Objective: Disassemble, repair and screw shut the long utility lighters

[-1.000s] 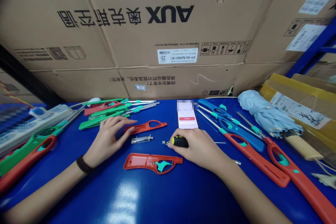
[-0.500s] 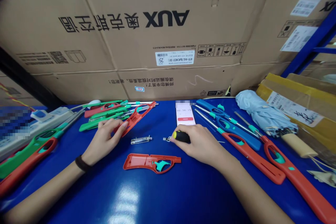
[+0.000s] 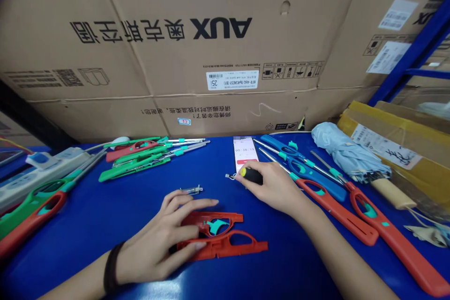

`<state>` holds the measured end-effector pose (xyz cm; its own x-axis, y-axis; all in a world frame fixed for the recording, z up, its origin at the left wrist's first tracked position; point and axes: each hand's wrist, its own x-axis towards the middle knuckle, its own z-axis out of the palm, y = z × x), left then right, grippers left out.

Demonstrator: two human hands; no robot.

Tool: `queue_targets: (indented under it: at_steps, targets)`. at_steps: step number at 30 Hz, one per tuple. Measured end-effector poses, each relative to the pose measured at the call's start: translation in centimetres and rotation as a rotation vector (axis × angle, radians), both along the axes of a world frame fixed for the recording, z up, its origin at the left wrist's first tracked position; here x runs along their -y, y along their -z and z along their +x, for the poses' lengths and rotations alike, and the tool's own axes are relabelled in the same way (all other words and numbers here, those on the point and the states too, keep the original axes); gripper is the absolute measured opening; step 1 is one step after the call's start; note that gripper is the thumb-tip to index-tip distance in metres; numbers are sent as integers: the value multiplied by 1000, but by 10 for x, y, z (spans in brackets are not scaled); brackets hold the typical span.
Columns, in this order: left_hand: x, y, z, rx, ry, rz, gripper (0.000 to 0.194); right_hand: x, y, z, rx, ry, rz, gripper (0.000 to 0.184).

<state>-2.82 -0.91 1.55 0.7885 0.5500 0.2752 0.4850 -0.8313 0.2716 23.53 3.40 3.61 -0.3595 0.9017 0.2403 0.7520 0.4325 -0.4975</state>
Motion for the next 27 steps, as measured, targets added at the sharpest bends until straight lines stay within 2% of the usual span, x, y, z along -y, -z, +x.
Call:
queue_targets:
  at_steps: [5, 11, 14, 19, 21, 24, 27]
  targets:
    - [-14, 10, -6, -2, -179, 18, 21, 3, 1, -6, -17, -58, -29, 23]
    - [-25, 15, -13, 2, -307, 76, 21, 5, -2, -5, -71, -66, -62, 22]
    - [-23, 13, -13, 15, -259, 64, 20, 8, -5, -7, -55, -154, -153, 22]
    - [-18, 8, -12, 42, -49, 19, 19, 15, -5, -13, -33, -272, -285, 24]
    - [-17, 8, -11, 58, -53, 14, 15, 18, -5, -15, -13, -305, -317, 23]
    - [-16, 9, -11, 82, -97, 10, 7, 22, -5, -20, 2, -337, -283, 21]
    - [-15, 7, -11, 93, -76, 6, 18, 25, -5, -23, 36, -358, -254, 21]
